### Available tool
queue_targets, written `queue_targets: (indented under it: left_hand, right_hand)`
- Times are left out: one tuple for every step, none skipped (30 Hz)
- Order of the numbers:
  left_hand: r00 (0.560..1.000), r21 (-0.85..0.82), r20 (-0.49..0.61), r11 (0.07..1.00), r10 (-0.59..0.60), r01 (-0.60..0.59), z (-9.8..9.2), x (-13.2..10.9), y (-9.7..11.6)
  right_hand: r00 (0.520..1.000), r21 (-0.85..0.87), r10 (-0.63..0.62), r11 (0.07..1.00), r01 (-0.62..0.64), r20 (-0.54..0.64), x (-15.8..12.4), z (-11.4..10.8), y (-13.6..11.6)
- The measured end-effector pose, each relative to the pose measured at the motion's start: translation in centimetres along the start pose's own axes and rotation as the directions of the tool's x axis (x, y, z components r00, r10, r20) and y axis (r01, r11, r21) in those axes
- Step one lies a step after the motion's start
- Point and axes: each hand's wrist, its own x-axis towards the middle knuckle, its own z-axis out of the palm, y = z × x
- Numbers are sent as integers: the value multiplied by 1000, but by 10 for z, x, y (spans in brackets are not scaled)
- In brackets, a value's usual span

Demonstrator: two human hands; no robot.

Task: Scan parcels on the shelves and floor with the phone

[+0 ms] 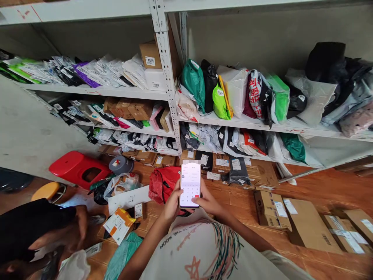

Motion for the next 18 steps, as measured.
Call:
queue_targets:
  left_hand:
    - [1000,12,-21,1000,-16,16,0,1,0]
    - [999,25,-41,999,-30,31,-1,1,1]
    - [998,30,-56,999,-37,38,-1,1,2]
    - [998,26,-56,999,-40,42,-1,1,3]
    - [998,13,-42,999,-40,40,-1,1,4]
    - [999,-8,-18,999,-38,38,-1,1,6]
    - [999,-33,12,999,-36,36,-2,1,7]
    - [999,-59,42,998,-34,36,-3,1,8]
    - [997,-85,69,996,-31,37,-4,2,9]
    - [995,-110,94,993,-26,36,-7,2,10]
    - [993,-131,118,991,-23,39,-9,2,10]
    - [989,-148,143,988,-22,44,-12,2,10]
    - [986,-161,167,986,-25,52,-15,2,10]
    - [982,-167,184,984,-34,65,-17,2,10]
    - [980,-165,193,983,-48,81,-19,1,11]
    - [979,-154,192,983,-66,96,-20,1,11]
    - [981,-134,177,985,-82,107,-20,0,12]
    - [984,-107,153,988,-95,112,-20,-1,13]
  right_hand:
    - [1000,6,6,1000,-6,3,1,0,-1]
    - [1000,15,12,1000,-12,7,2,1,-1]
    - [1000,24,16,1000,-16,10,3,2,-1]
    - [1000,31,21,999,-21,10,4,2,-1]
    - [1000,35,25,999,-25,7,5,2,0]
    - [1000,38,27,999,-27,3,6,2,1]
    - [1000,41,28,999,-28,-2,8,2,2]
    - [1000,45,30,999,-29,-7,10,2,4]
    - [999,51,31,998,-31,-11,11,2,5]
    - [999,58,34,998,-33,-14,13,2,6]
    - [999,65,36,997,-35,-20,15,2,7]
    - [999,70,39,997,-37,-28,16,2,8]
    - [998,75,42,996,-39,-38,17,2,8]
    - [998,80,45,996,-41,-47,18,2,9]
    - [997,84,47,996,-42,-57,19,2,9]
    - [997,89,50,995,-45,-64,20,2,9]
    - [996,92,55,995,-49,-71,20,2,9]
    - [995,94,62,994,-55,-76,21,3,9]
